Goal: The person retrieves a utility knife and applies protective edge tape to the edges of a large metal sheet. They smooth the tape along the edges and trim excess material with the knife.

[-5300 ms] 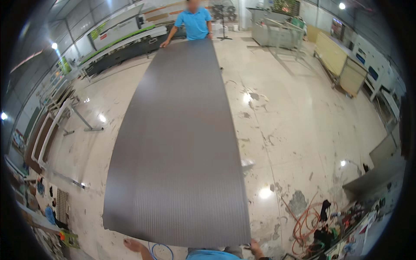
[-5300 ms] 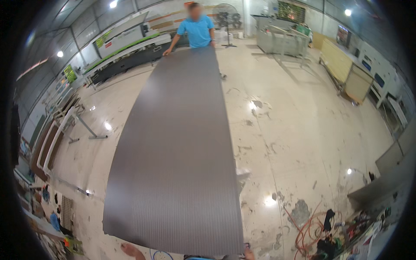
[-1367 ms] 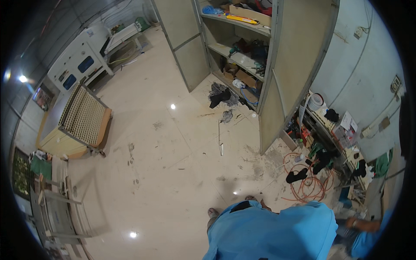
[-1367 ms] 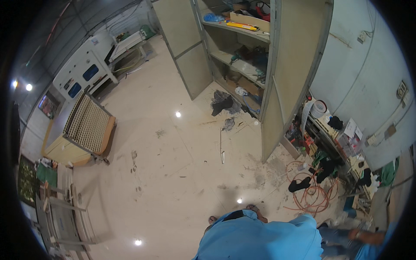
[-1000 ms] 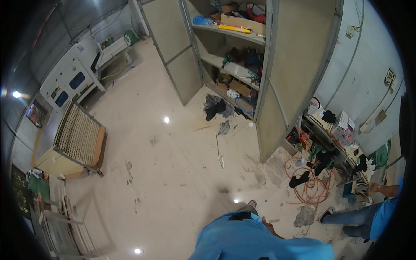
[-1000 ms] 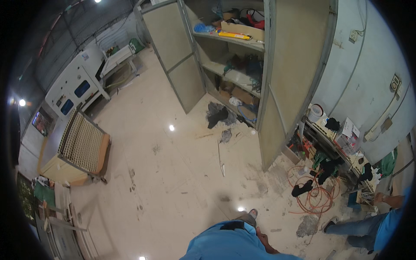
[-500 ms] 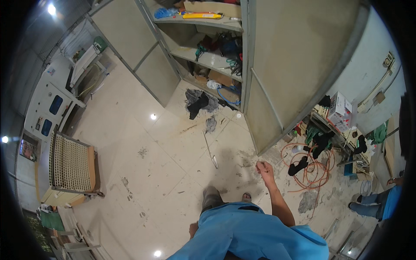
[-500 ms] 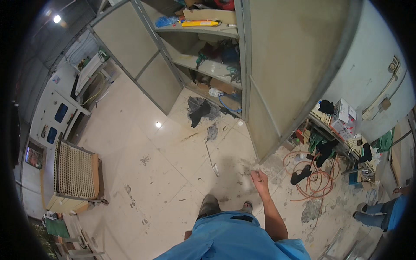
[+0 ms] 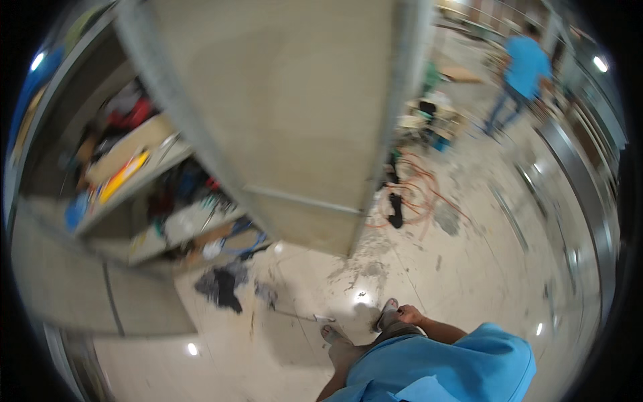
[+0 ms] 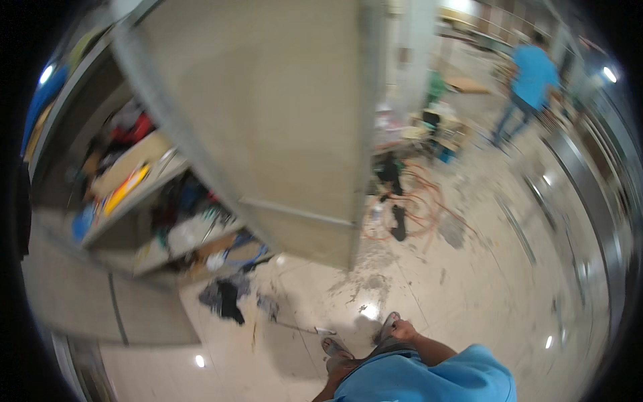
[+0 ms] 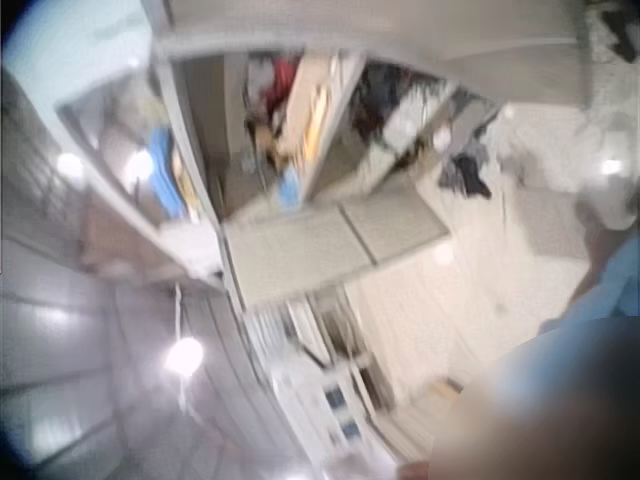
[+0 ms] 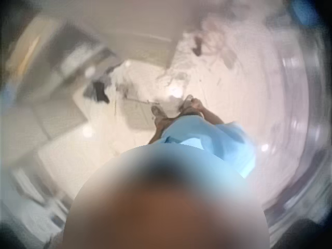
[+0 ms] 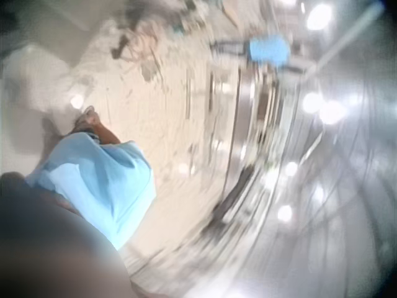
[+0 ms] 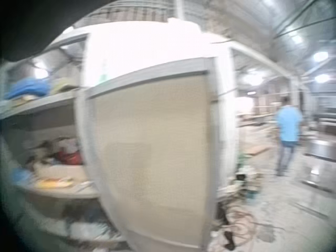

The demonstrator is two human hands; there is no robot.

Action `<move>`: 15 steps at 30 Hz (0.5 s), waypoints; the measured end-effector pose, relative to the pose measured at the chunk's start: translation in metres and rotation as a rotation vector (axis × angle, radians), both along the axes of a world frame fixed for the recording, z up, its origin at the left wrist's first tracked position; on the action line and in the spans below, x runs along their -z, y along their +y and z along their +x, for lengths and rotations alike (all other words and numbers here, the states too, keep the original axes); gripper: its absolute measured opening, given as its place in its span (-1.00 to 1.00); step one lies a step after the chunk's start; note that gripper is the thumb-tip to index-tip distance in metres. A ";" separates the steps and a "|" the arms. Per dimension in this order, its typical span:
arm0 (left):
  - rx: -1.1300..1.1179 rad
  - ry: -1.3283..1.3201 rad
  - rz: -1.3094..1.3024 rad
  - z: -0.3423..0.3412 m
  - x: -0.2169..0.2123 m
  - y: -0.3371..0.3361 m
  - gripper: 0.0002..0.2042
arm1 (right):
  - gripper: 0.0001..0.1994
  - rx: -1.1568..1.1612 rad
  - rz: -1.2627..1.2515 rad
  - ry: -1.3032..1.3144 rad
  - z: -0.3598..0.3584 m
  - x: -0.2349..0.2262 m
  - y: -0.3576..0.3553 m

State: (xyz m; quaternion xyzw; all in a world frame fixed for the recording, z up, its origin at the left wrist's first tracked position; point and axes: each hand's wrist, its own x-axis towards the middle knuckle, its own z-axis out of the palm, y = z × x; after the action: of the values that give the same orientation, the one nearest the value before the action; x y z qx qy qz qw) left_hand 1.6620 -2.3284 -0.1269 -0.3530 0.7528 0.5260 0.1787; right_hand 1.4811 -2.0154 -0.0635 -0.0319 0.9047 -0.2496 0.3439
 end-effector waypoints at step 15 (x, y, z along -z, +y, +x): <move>0.898 -0.200 0.077 -0.176 -0.016 0.205 -0.68 | -0.43 0.661 -0.011 -0.116 0.098 0.038 0.245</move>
State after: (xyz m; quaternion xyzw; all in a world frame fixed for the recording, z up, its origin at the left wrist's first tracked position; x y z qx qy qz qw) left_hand 1.4859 -2.1231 -0.1107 -0.0343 0.7902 0.3873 0.4737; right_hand 1.5791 -1.7700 -0.1013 0.2757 0.8435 -0.3540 0.2952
